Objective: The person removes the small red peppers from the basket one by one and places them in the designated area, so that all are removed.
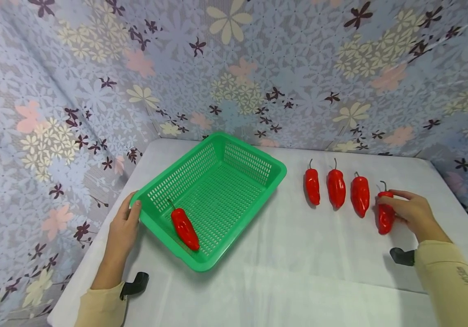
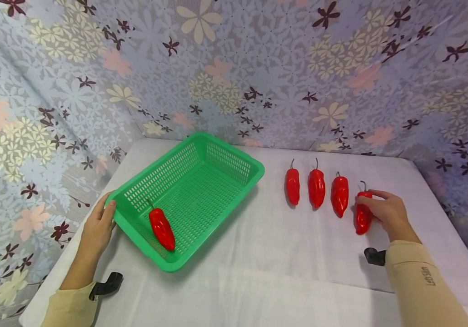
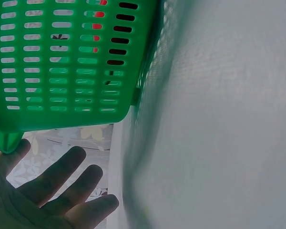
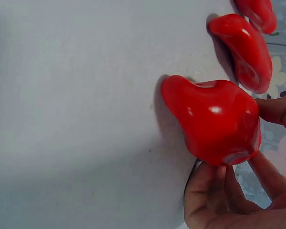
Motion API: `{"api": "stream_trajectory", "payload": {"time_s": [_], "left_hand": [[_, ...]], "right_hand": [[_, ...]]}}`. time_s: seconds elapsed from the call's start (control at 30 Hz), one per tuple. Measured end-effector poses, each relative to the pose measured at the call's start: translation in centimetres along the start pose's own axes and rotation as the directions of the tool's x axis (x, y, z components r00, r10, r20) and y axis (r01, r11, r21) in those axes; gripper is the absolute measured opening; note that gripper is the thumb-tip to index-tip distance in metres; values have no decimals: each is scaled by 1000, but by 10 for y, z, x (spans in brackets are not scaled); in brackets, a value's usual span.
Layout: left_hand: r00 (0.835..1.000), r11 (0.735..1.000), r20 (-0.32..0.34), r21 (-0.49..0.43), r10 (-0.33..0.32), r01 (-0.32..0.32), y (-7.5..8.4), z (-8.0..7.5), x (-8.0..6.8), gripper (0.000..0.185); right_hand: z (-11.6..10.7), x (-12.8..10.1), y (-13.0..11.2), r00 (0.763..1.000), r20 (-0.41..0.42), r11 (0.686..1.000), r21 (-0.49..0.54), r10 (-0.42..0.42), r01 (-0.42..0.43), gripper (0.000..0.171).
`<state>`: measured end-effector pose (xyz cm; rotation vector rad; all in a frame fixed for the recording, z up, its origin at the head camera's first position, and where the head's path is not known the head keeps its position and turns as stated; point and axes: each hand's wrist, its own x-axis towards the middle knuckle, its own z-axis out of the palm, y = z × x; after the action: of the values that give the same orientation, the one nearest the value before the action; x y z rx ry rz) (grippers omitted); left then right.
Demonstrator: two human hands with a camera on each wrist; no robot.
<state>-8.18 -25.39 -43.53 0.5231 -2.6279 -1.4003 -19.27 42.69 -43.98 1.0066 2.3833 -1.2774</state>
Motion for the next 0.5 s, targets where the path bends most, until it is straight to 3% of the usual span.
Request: {"api": "stream_trajectory", "payload": {"time_s": [0.5], "left_hand": [[1000, 1000, -9, -2, 18, -18, -2, 1, 0, 64]], "right_hand": [[0, -7, -4, 999, -11, 998, -46, -42, 42, 88]]}}
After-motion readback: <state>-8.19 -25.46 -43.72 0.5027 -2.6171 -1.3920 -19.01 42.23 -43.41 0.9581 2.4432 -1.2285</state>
